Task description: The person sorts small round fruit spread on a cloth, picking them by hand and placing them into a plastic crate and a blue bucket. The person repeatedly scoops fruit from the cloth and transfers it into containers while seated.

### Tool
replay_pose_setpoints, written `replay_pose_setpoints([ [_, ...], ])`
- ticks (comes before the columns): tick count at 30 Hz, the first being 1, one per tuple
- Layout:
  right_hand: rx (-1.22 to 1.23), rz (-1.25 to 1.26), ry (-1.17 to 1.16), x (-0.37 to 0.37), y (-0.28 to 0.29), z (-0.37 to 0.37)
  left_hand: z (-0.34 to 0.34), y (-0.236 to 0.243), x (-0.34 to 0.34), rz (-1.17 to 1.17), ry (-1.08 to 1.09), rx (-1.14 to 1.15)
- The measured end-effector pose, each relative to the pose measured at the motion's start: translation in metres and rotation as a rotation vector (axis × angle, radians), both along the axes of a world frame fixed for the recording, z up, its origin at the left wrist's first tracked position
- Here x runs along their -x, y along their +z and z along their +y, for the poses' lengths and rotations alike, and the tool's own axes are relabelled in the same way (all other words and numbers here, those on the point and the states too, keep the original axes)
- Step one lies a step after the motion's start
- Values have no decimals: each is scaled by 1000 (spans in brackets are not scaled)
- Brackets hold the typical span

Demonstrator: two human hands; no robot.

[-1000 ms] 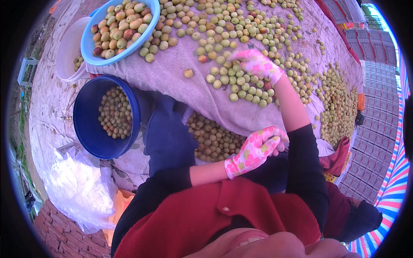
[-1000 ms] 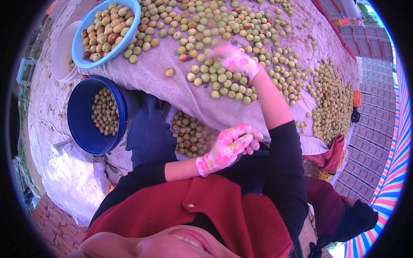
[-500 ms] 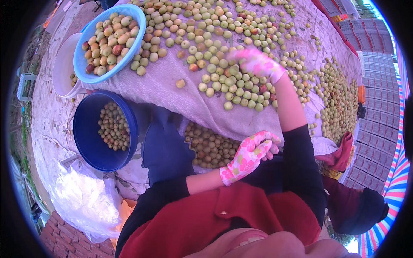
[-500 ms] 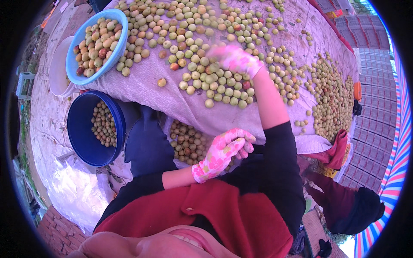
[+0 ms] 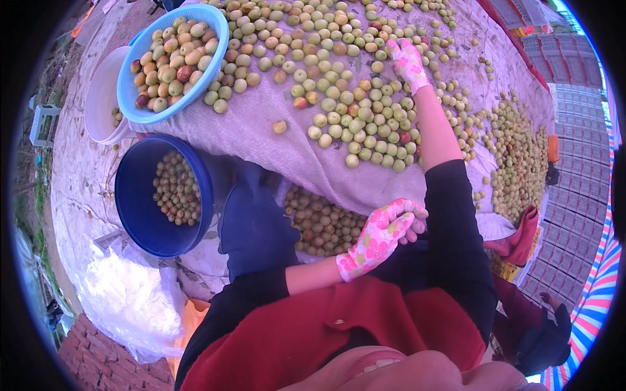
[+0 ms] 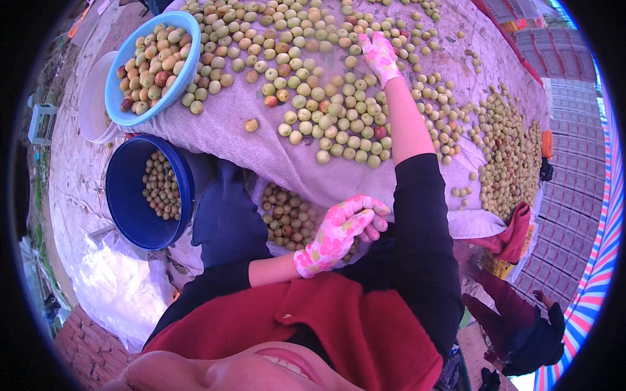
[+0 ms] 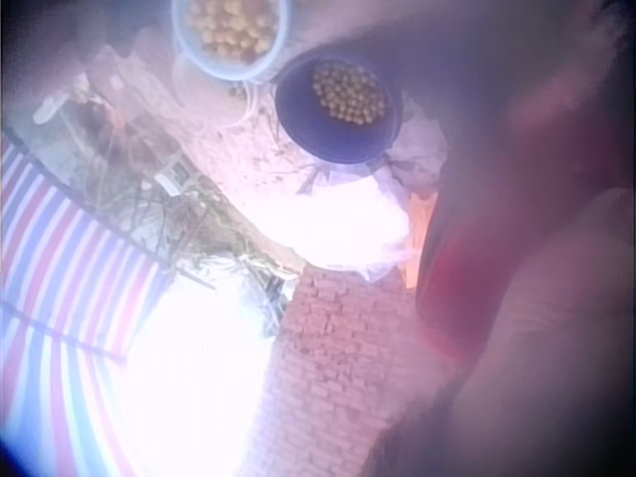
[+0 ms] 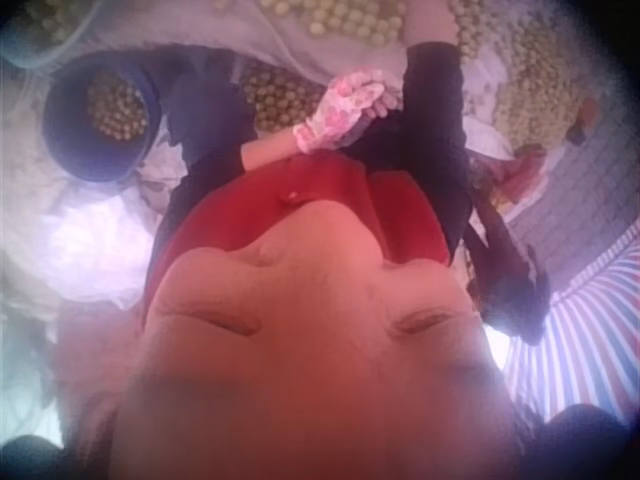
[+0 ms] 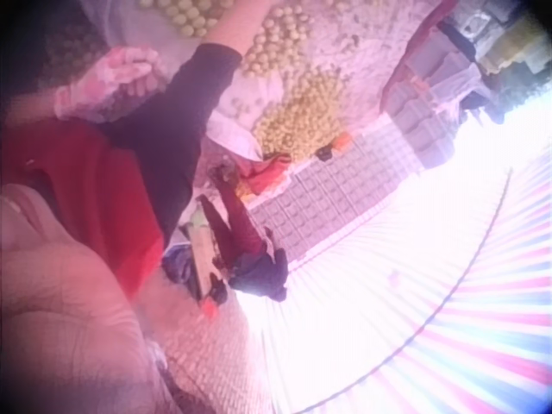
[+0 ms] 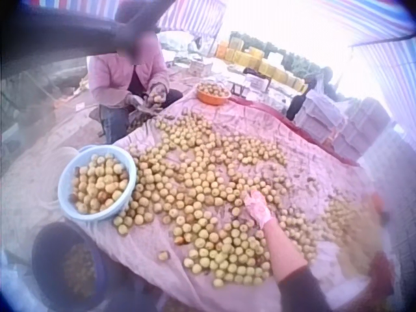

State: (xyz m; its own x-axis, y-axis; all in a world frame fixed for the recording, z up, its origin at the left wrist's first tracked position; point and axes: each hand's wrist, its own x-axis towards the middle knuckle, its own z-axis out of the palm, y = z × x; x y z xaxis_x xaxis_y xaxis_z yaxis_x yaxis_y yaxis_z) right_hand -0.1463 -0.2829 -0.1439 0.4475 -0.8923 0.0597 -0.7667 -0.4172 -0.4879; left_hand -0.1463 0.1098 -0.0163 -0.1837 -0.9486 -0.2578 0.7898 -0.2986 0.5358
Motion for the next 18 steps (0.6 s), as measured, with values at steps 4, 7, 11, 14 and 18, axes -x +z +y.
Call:
replay_pose_setpoints([
  [4,129,183,60,-22,8,-4,-1,-1,0,10,11,27],
  [7,115,434,102,-45,12,-3,-1,0,1,29,17,24],
  [11,51,640,256,-56,30,15,0,1,0,15,31,29],
  [14,-29,688,429,-54,58,25,1,1,1,40,26,23],
  [18,-350,380,329,-69,78,10,4,0,-1,35,55,17],
])
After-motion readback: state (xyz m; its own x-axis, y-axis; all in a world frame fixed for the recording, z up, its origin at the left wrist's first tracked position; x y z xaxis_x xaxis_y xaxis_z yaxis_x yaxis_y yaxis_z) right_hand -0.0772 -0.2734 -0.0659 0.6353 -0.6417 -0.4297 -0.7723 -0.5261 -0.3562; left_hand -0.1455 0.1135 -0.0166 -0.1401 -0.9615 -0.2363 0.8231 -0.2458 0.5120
